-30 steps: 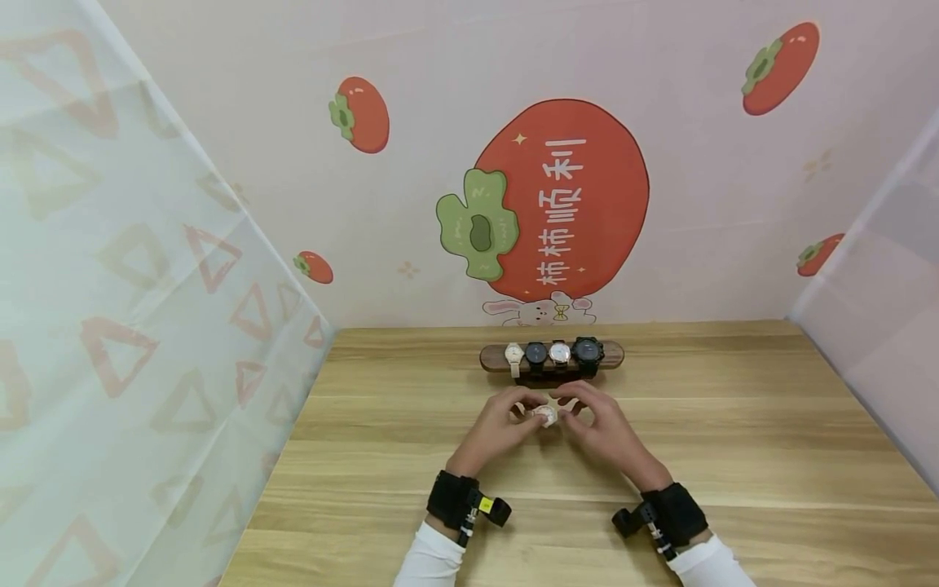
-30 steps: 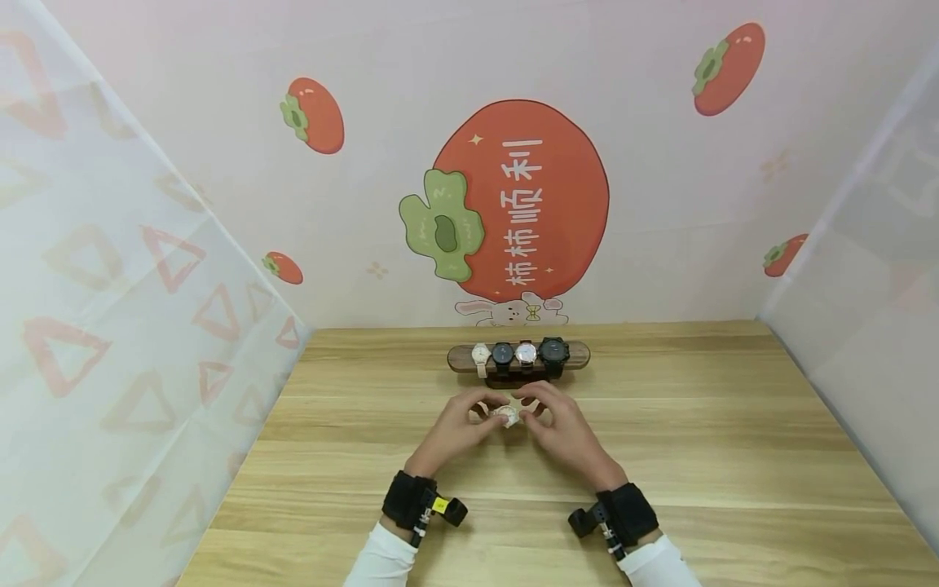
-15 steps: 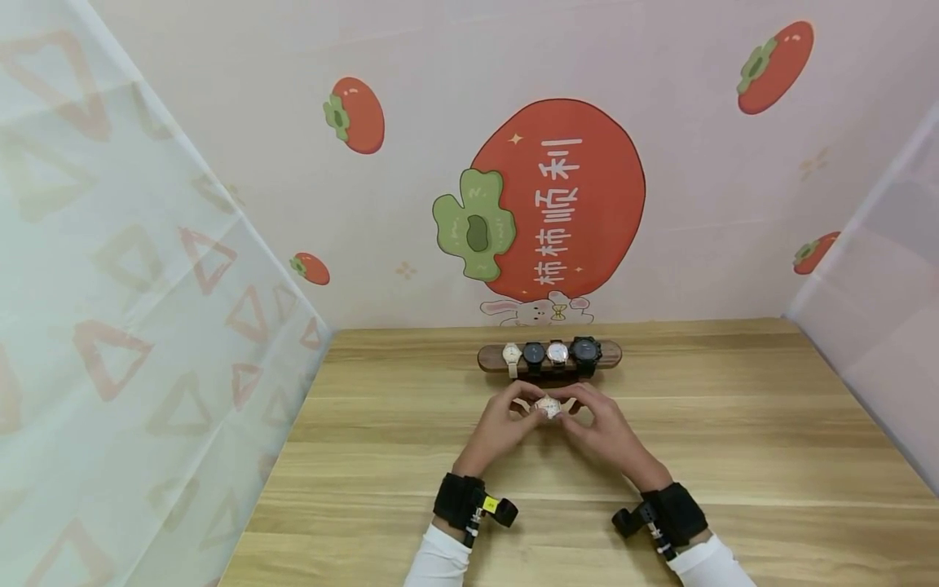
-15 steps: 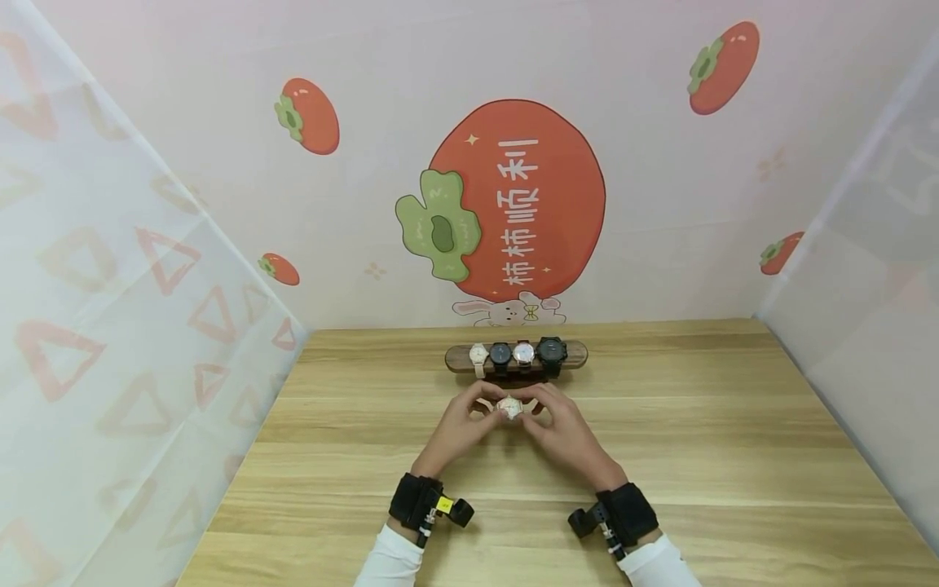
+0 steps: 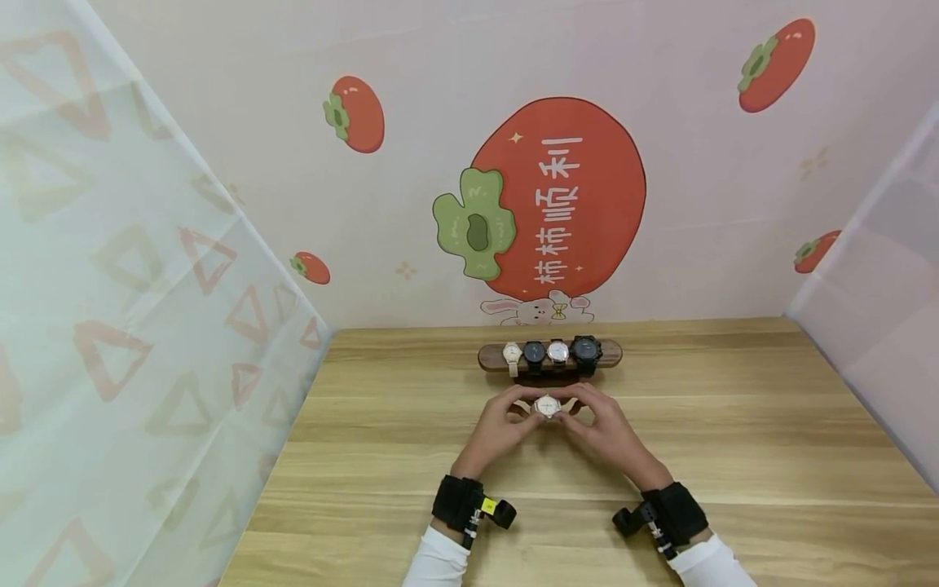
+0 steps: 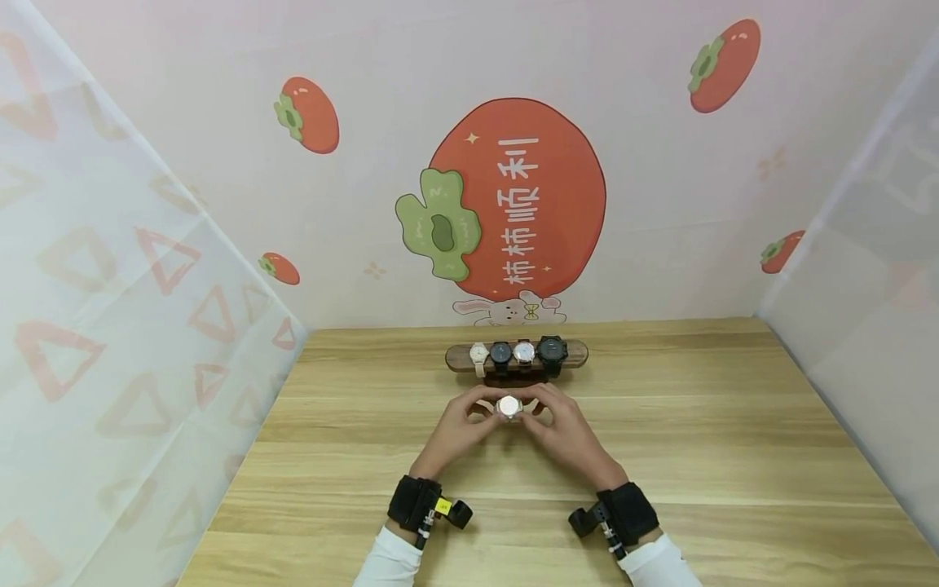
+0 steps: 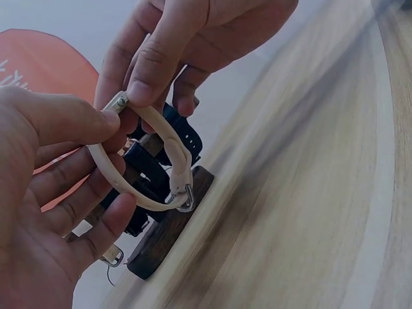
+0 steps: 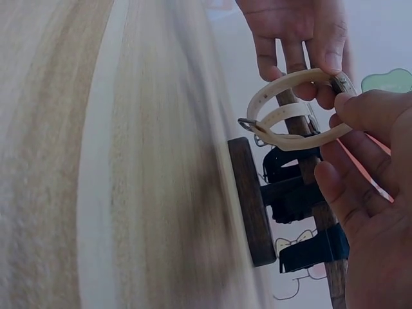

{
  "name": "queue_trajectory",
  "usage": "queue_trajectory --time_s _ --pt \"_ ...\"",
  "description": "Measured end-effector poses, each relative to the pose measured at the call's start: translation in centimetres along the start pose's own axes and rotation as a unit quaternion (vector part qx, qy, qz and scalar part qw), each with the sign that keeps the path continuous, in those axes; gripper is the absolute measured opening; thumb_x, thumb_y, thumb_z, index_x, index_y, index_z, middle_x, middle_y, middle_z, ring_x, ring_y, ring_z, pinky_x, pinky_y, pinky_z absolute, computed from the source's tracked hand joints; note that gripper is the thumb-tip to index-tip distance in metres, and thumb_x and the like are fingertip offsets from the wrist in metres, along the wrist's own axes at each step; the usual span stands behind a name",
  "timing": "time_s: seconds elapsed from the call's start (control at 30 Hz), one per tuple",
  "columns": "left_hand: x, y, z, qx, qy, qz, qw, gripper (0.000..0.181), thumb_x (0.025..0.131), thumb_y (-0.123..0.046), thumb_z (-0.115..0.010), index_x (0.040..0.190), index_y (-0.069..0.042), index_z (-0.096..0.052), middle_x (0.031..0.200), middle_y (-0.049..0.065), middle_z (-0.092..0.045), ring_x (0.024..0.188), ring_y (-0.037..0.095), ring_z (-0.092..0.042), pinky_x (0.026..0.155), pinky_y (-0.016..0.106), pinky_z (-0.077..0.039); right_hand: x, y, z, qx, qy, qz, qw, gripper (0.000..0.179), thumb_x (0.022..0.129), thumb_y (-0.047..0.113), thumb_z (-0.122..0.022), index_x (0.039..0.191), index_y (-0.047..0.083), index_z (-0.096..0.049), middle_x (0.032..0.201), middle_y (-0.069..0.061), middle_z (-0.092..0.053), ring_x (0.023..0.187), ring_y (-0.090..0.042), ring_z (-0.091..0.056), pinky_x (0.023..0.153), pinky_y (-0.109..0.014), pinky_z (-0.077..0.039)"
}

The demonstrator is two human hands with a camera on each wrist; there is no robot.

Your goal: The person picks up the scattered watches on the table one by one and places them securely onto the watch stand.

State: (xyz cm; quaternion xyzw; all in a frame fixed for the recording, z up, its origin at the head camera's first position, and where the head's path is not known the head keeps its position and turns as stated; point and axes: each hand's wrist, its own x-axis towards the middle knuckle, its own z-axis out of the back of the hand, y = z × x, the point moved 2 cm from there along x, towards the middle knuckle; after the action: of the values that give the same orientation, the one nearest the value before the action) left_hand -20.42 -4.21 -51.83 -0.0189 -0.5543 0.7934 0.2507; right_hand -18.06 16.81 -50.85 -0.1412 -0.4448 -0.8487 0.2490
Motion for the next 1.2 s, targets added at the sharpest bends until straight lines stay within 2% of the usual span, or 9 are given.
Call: queue_trajectory --time_s 0.2,0.33,0.47,0.57,0.83,1.07,1.2 --pt "-0.15 -0.10 0.04 -0.003 -0.004 0.005 1.0000 0.032 0.100 -0.013 -0.077 0.132 -0.013 -0.072 0.125 0.007 -0.073 0.114 0.017 -0.067 0.094 0.037 -0.064 0.02 -0.15 -0.10 0.003 -0.009 -0.002 0.9999 0.035 0.091 0.000 -0.082 0.123 0.011 -0.073 0.118 -0.004 -0.074 0.104 -0.025 -0.069 0.081 -0.039 -0.064" --pt "-0.25 -0.13 0.08 -0.006 -0.014 0.013 0.9998 0.033 0.098 -0.015 -0.079 0.131 -0.013 -0.071 0.125 0.006 -0.073 0.111 0.015 -0.068 0.093 0.034 -0.063 0.11 -0.43 -0.19 0.005 -0.029 -0.008 0.9995 0.031 0.090 -0.001 -0.084 0.117 0.008 -0.071 0.112 -0.006 -0.072 0.098 -0.028 -0.070 0.078 -0.033 -0.063" --pt "-0.31 -0.11 0.12 -0.007 -0.024 0.017 0.9995 0.033 0.097 -0.018 -0.081 0.129 -0.015 -0.071 0.122 0.006 -0.073 0.107 0.016 -0.069 0.091 0.031 -0.063 0.12 -0.51 -0.21 -0.005 -0.042 -0.024 0.9988 0.026 0.090 0.002 -0.083 0.112 0.009 -0.071 0.107 -0.005 -0.072 0.091 -0.024 -0.068 0.075 -0.029 -0.060" --pt "-0.30 -0.05 0.12 -0.011 -0.028 0.021 0.9994 0.034 0.097 -0.020 -0.081 0.128 -0.015 -0.070 0.122 0.006 -0.073 0.107 0.018 -0.069 0.090 0.028 -0.062 0.10 -0.42 -0.19 -0.004 -0.039 -0.033 0.9987 0.025 0.092 0.003 -0.082 0.113 0.011 -0.072 0.108 -0.004 -0.073 0.093 -0.022 -0.068 0.076 -0.030 -0.060" --pt "-0.37 0.04 0.09 -0.022 -0.039 0.035 0.9984 0.035 0.093 -0.022 -0.085 0.123 -0.016 -0.068 0.121 0.004 -0.072 0.103 0.016 -0.068 0.087 0.024 -0.059 -0.07 -0.29 -0.24 0.016 -0.031 0.001 0.9994 0.032 0.091 0.002 -0.083 0.121 0.007 -0.072 0.115 -0.008 -0.073 0.095 -0.030 -0.068 0.075 -0.034 -0.063" --pt "-0.28 0.09 -0.12 -0.026 -0.033 0.033 0.9986 0.037 0.090 -0.024 -0.088 0.119 -0.017 -0.066 0.119 0.001 -0.071 0.103 0.015 -0.067 0.088 0.025 -0.060 -0.04 -0.16 -0.18 0.017 -0.036 0.009 0.9992 0.033 0.089 0.002 -0.084 0.121 0.006 -0.073 0.115 -0.008 -0.073 0.094 -0.031 -0.068 0.074 -0.033 -0.063" --pt "-0.21 0.00 0.02 -0.032 -0.029 0.008 0.9991 0.034 0.091 -0.019 -0.087 0.118 -0.016 -0.067 0.126 0.002 -0.069 0.114 0.019 -0.066 0.093 0.037 -0.063 -0.10 -0.15 0.00 0.015 -0.029 0.002 0.9995 0.034 0.092 0.003 -0.081 0.125 0.008 -0.072 0.117 -0.007 -0.072 0.099 -0.028 -0.069 0.077 -0.034 -0.063"
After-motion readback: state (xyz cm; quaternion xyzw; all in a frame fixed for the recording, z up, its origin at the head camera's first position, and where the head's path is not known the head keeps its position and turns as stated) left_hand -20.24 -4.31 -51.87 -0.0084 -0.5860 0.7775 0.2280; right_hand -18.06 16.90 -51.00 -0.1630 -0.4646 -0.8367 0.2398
